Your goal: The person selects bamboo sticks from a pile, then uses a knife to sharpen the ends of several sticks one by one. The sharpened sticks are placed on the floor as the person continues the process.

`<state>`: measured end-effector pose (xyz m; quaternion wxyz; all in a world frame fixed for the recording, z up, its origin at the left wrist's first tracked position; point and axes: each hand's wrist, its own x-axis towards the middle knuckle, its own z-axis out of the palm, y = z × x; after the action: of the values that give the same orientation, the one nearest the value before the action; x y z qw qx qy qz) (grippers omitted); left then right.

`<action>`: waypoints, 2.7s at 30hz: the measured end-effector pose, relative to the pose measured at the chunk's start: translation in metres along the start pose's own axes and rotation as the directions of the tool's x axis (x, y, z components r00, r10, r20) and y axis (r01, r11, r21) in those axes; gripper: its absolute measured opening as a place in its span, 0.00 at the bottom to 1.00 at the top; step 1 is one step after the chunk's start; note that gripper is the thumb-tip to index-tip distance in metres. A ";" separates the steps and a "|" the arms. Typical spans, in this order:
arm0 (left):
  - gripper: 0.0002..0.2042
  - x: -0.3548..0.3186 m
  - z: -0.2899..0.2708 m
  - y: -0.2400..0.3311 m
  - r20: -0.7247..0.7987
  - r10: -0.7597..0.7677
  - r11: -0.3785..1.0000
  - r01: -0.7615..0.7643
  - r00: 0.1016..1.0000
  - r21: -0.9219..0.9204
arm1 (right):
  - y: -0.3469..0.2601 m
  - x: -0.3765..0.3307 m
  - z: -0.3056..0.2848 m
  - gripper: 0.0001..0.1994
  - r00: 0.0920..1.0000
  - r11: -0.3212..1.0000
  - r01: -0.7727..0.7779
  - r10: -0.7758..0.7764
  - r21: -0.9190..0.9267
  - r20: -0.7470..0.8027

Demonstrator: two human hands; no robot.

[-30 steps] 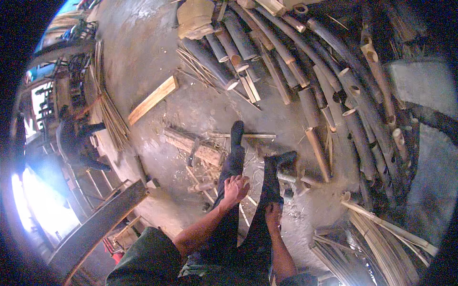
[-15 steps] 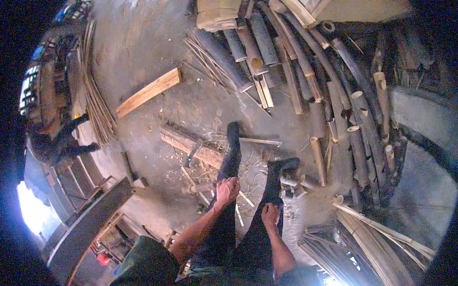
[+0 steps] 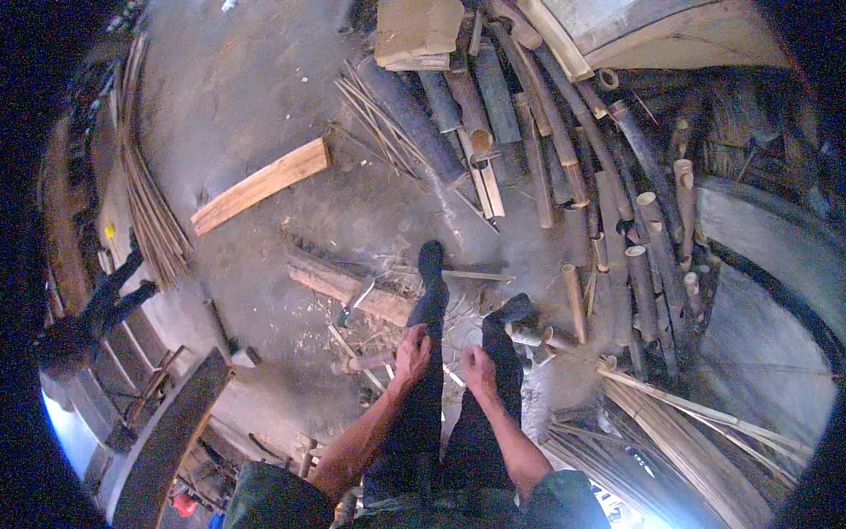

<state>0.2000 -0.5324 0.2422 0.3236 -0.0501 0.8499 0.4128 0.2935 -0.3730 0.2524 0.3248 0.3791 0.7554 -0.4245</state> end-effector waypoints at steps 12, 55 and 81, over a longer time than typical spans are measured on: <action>0.15 -0.004 -0.041 -0.054 0.145 -0.084 0.975 0.052 0.986 0.215 | -0.344 -0.093 -0.207 0.05 0.269 0.148 0.939 -0.877 0.309 -0.399; 0.13 0.193 -0.068 0.058 0.320 -0.173 0.969 0.104 0.931 0.223 | -0.089 0.454 -0.016 0.11 0.877 0.992 0.106 -0.057 0.075 -0.478; 0.17 0.223 -0.207 0.074 0.286 0.049 0.946 -0.136 0.957 0.293 | -0.189 0.274 0.074 0.10 0.988 0.989 0.147 -0.147 -0.016 -0.040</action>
<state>-0.1065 -0.5959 0.2530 0.4222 0.0993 0.8523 0.2924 0.0081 -0.4236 0.0730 0.2794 0.3289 0.7907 -0.4343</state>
